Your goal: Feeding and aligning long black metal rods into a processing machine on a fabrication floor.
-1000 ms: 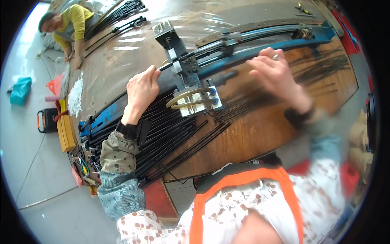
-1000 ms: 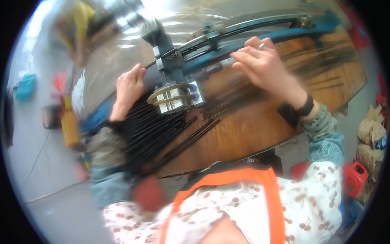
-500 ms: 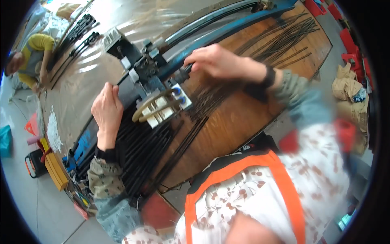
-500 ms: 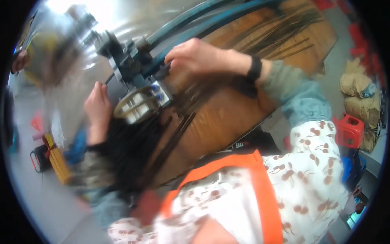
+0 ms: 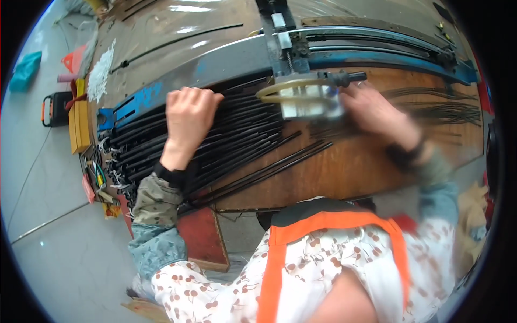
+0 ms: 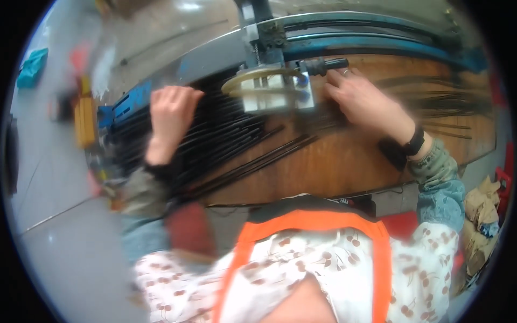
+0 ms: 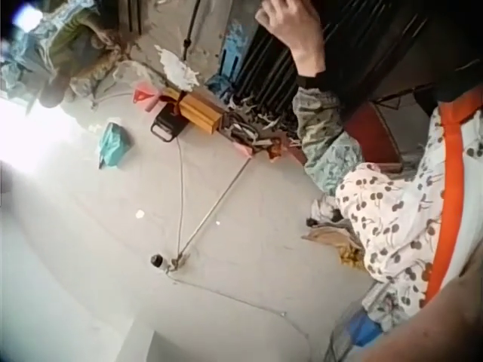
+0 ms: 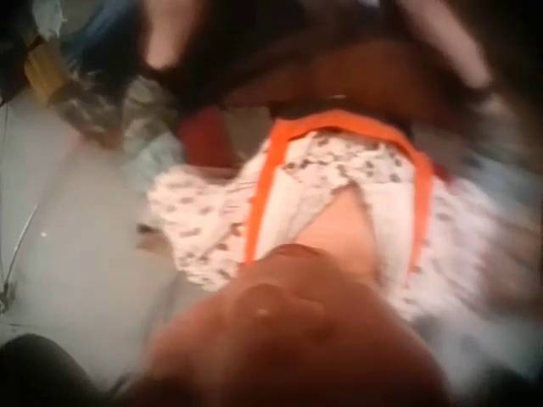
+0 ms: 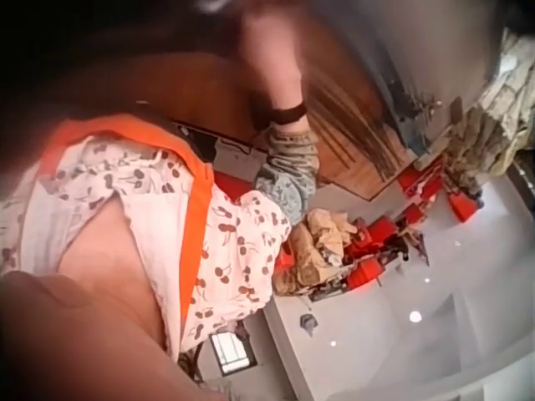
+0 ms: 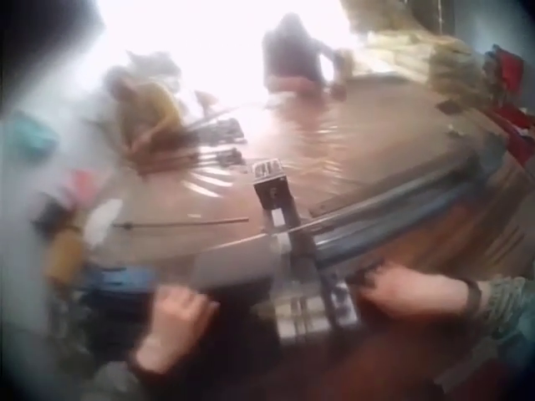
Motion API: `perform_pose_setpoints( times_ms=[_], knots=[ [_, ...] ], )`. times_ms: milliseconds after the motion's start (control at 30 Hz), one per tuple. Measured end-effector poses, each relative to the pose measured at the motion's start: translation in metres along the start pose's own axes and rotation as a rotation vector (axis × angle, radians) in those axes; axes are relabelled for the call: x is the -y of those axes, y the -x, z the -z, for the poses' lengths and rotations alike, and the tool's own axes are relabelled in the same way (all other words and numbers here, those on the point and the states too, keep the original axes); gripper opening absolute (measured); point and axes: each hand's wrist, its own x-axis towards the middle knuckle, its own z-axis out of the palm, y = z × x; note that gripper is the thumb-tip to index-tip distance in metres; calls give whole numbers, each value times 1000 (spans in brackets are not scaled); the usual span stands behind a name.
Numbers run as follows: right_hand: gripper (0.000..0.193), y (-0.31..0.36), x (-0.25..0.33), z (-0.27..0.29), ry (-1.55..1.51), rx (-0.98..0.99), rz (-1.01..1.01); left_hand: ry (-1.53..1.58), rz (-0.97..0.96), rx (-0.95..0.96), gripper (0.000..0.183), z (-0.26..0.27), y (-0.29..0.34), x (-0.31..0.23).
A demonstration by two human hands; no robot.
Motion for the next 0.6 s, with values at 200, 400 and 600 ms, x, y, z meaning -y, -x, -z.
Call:
perform_pose_setpoints(
  times_ms=[200,400,600],
  knots=[
    [26,-9,9,3,-188,131,-21,-200,130,156,22,-23,18,-16],
    [32,-7,-10,-25,-309,120,-39,137,0,110,16,-22,22,0],
    [25,0,15,-14,-276,67,-121,258,-85,253,12,20,7,-22]
  ],
)
